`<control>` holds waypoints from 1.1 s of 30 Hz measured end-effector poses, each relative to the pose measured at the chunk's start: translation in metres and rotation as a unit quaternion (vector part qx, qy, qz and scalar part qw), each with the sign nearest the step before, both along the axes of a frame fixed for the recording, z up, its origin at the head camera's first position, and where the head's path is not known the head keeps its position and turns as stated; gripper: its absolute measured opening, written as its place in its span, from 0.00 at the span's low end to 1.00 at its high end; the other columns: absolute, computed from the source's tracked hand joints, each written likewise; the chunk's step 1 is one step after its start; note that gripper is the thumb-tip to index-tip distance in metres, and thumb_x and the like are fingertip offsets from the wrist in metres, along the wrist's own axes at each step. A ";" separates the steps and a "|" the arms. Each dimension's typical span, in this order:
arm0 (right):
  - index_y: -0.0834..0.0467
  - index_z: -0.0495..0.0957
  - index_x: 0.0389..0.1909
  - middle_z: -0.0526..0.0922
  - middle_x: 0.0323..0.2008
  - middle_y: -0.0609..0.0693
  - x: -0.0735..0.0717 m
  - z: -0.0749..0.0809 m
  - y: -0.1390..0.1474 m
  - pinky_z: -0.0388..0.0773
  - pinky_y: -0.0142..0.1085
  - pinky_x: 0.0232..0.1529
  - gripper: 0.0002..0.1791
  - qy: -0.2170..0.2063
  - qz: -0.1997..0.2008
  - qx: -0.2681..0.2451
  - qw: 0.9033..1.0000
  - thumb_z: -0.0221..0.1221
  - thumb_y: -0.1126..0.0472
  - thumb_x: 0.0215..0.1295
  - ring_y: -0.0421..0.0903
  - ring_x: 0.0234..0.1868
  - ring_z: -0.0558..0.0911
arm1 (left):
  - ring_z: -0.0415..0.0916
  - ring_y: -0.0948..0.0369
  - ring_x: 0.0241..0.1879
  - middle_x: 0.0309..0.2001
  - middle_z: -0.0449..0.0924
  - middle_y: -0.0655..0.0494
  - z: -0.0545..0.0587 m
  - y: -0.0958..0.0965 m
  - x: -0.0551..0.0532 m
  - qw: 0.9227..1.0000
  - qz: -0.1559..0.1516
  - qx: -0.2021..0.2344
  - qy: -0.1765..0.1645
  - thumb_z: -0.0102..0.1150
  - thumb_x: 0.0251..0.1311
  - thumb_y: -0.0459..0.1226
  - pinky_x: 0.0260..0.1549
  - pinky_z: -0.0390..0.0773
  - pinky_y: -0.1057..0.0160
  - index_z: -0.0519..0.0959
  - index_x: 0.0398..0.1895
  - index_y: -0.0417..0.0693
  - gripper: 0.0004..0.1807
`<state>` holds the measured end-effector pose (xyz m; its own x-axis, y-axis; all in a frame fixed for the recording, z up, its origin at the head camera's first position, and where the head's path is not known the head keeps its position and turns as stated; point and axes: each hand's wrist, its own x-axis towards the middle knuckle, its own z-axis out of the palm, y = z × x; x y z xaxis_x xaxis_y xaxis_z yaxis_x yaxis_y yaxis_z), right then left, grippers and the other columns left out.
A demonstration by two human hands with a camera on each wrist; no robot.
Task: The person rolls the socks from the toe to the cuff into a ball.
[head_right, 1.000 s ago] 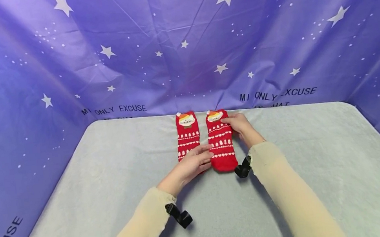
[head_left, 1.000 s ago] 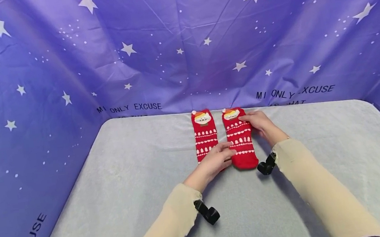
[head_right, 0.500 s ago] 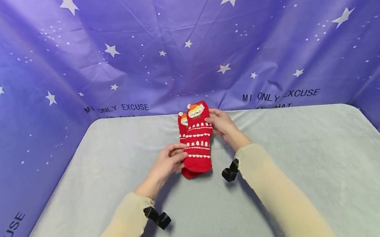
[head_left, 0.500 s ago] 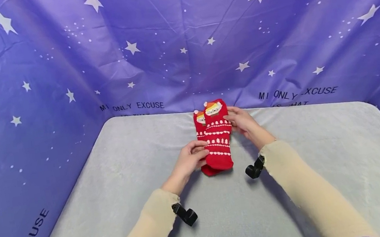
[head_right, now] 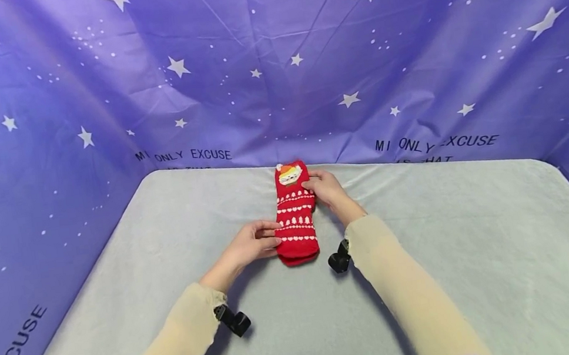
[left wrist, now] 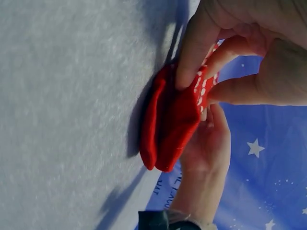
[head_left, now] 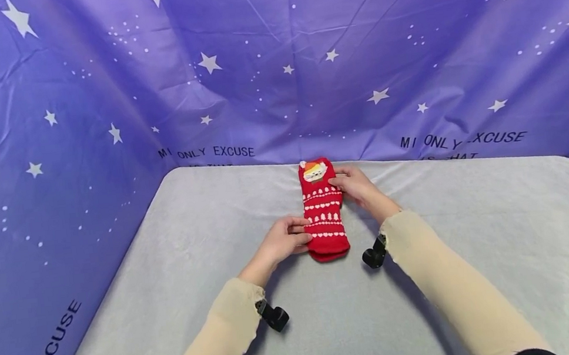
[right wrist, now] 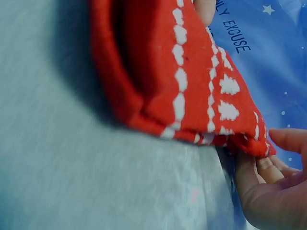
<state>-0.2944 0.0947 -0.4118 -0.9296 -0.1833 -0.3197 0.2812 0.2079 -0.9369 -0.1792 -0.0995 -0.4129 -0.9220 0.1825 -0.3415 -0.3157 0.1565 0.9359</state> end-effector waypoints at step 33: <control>0.67 0.78 0.53 0.83 0.51 0.64 0.107 0.022 0.039 0.82 0.50 0.54 0.17 0.253 0.200 0.206 0.924 0.63 0.68 0.63 0.59 0.51 0.83 | 0.75 0.55 0.56 0.53 0.81 0.53 0.018 0.007 0.020 0.866 -0.255 -0.338 0.266 0.73 0.53 0.36 0.61 0.73 0.52 0.81 0.49 0.49 0.19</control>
